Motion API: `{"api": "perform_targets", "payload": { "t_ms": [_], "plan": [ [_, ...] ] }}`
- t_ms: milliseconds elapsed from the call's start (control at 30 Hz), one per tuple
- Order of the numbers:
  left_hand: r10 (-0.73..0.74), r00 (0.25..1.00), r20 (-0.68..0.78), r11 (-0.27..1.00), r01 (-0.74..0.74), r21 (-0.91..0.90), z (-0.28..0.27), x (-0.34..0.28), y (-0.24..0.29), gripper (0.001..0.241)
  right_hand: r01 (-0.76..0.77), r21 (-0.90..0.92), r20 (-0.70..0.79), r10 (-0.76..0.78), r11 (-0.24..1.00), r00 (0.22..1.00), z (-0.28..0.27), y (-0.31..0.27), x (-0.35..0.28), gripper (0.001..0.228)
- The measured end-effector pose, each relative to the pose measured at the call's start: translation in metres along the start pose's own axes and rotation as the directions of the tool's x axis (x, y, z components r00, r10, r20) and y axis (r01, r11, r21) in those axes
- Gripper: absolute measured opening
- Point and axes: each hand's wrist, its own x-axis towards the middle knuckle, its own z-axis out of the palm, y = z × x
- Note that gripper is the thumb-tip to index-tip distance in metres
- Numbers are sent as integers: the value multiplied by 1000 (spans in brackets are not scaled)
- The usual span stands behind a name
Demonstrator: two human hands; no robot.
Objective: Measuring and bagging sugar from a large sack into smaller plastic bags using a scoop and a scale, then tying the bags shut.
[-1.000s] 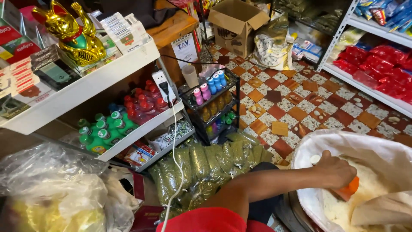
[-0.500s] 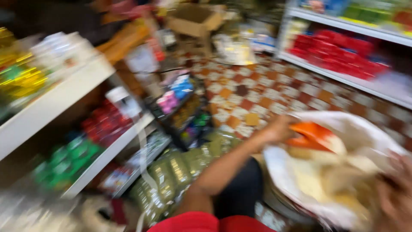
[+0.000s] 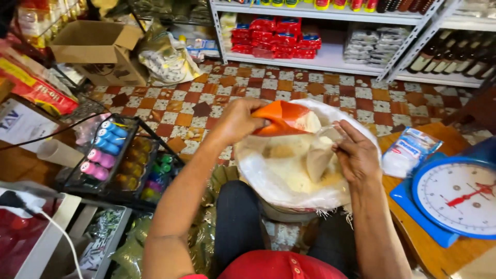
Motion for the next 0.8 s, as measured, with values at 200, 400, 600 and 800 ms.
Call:
{"api": "perform_targets", "payload": {
  "t_ms": [200, 400, 600, 800],
  "plan": [
    [106, 988, 110, 985, -120, 126, -25, 12, 67, 32, -7, 6, 14, 7, 1000, 1000, 5, -1, 7, 70],
    [124, 966, 225, 945, -184, 270, -3, 44, 86, 16, 0, -25, -12, 0, 1000, 1000, 12, -8, 2, 71],
    [163, 913, 373, 857, -319, 406, 28, 87, 117, 6, 10, -64, 0, -10, 998, 1000, 10, -6, 4, 70],
    [220, 828, 516, 607, -530, 592, 29, 52, 221, 50, 57, 18, 26, -57, 998, 998, -5, 6, 17, 24]
  ]
}}
